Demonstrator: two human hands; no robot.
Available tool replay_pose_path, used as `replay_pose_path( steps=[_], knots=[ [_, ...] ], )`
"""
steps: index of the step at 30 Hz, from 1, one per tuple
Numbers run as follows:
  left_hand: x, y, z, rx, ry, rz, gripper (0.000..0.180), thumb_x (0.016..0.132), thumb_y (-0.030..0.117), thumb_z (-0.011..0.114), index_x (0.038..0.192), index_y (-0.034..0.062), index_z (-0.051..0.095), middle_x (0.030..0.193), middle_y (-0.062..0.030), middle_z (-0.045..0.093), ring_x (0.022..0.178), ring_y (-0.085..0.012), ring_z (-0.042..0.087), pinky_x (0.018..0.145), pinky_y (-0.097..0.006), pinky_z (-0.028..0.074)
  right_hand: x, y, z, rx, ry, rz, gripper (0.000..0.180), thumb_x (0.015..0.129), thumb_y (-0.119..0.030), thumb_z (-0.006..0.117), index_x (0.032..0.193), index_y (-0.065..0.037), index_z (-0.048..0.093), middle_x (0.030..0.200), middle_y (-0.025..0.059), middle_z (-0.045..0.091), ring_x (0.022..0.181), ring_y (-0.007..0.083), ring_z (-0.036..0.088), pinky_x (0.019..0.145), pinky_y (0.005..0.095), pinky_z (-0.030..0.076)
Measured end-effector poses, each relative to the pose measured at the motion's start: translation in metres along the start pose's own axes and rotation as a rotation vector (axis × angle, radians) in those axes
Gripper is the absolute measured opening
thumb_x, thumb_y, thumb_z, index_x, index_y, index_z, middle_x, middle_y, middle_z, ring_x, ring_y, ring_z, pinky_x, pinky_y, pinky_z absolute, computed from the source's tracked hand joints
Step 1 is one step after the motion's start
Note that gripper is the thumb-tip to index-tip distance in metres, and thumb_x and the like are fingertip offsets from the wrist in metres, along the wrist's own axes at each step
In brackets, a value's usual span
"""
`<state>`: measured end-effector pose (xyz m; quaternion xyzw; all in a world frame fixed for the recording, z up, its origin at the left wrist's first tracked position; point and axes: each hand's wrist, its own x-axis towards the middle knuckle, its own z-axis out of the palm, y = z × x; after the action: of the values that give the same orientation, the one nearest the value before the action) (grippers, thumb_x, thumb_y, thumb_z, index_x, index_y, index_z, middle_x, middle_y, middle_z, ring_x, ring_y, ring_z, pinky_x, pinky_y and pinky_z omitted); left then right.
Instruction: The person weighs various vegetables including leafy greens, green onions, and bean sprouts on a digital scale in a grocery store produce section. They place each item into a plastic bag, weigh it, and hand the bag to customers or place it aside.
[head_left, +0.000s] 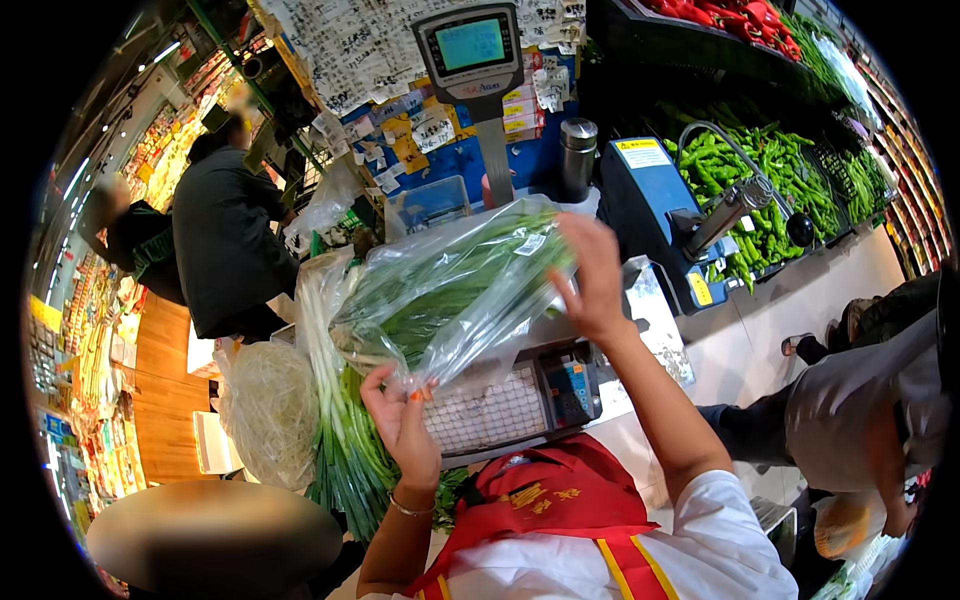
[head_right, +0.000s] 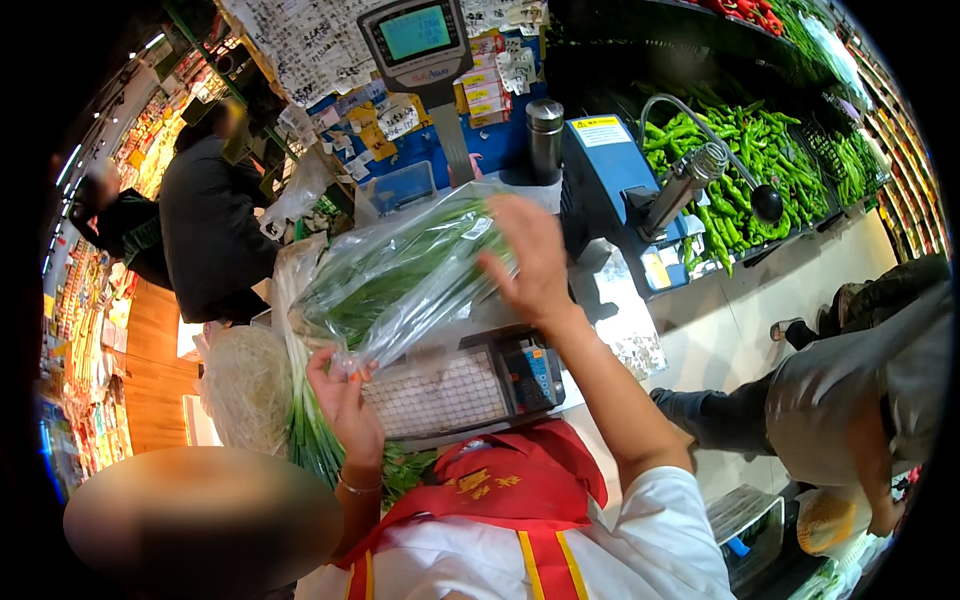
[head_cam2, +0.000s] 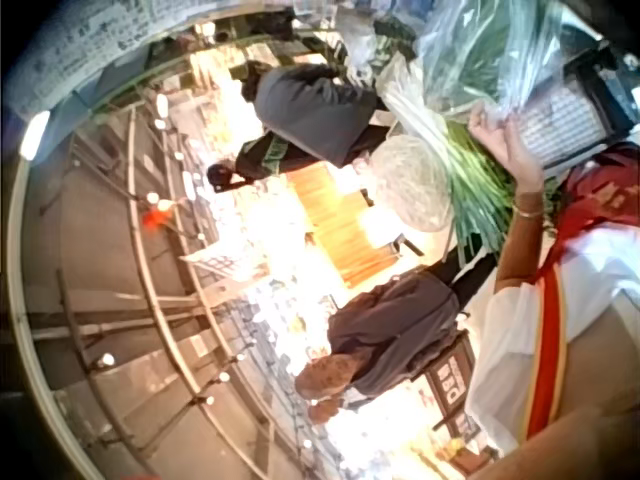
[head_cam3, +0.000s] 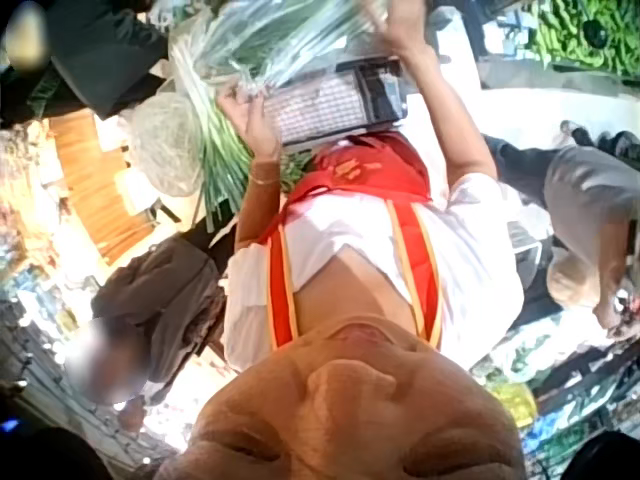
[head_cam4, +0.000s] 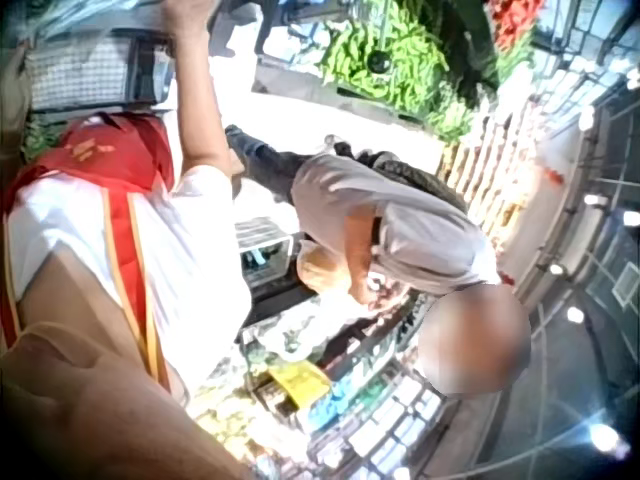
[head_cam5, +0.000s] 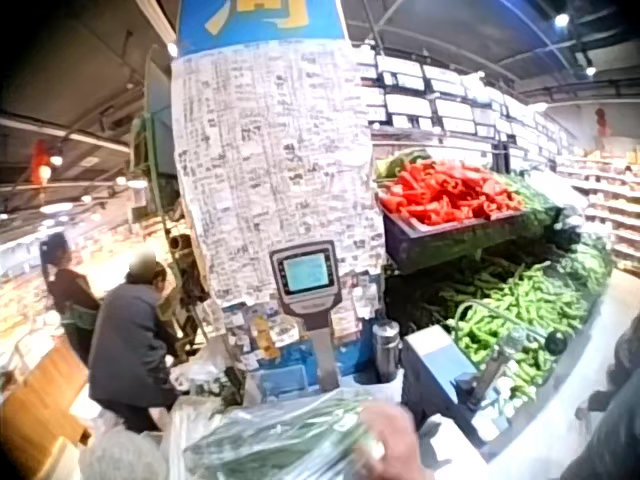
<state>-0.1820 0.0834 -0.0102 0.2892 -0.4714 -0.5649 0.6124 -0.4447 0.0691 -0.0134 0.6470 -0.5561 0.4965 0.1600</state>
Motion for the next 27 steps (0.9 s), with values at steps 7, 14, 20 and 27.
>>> replay_pose_path(
  steps=[7, 14, 20, 27],
  knots=[
    [-0.016, 0.002, -0.02, 0.238, 0.043, -0.1, 0.039, 0.072, -0.003, 0.05, 0.108, 0.0022, 0.035, 0.1, -0.0088, 0.041, 0.081, -0.0163, 0.05, 0.068, -0.028, 0.045, -0.036, 0.009, -0.019, 0.081, -0.267, 0.2, 0.048, 0.074, -0.024, 0.063, 0.115, -0.004, 0.049, 0.121, 0.0117, 0.048, 0.116, 0.0298, 0.039, 0.1, 0.0411, 0.025],
    [0.096, 0.134, 0.079, 0.555, -0.655, -0.098, 0.024, 0.067, 0.008, 0.044, 0.09, 0.0012, 0.044, 0.091, -0.0052, 0.04, 0.068, -0.0085, 0.043, 0.061, -0.02, 0.04, 0.026, -0.036, -0.057, 0.439, -0.229, 0.006, 0.11, 0.049, -0.049, 0.077, 0.132, -0.001, 0.023, 0.137, 0.0178, 0.024, 0.129, 0.0339, 0.018, 0.105, 0.0413, 0.015],
    [0.082, 0.136, 0.195, 0.587, -1.371, 0.078, 0.031, 0.061, 0.002, 0.04, 0.091, 0.0014, 0.041, 0.075, -0.003, 0.047, 0.062, -0.0037, 0.045, 0.051, -0.017, 0.035, 0.071, -0.087, -0.097, 1.26, -0.214, 0.105, 0.104, 0.051, -0.031, 0.082, 0.131, 0.0, 0.023, 0.126, 0.0159, 0.037, 0.116, 0.0285, 0.038, 0.094, 0.0385, 0.033],
    [0.05, 0.123, 0.234, 0.517, -1.461, -0.567, 0.025, 0.066, 0.001, 0.046, 0.089, 0.0044, 0.036, 0.068, -0.0024, 0.051, 0.061, -0.0044, 0.049, 0.051, -0.017, 0.037, -0.002, -0.083, -0.147, 1.596, -0.612, 0.716, 0.049, 0.067, -0.009, 0.071, 0.109, 0.001, 0.047, 0.087, 0.0095, 0.059, 0.08, 0.0154, 0.059, 0.069, 0.0291, 0.047]
  ],
)
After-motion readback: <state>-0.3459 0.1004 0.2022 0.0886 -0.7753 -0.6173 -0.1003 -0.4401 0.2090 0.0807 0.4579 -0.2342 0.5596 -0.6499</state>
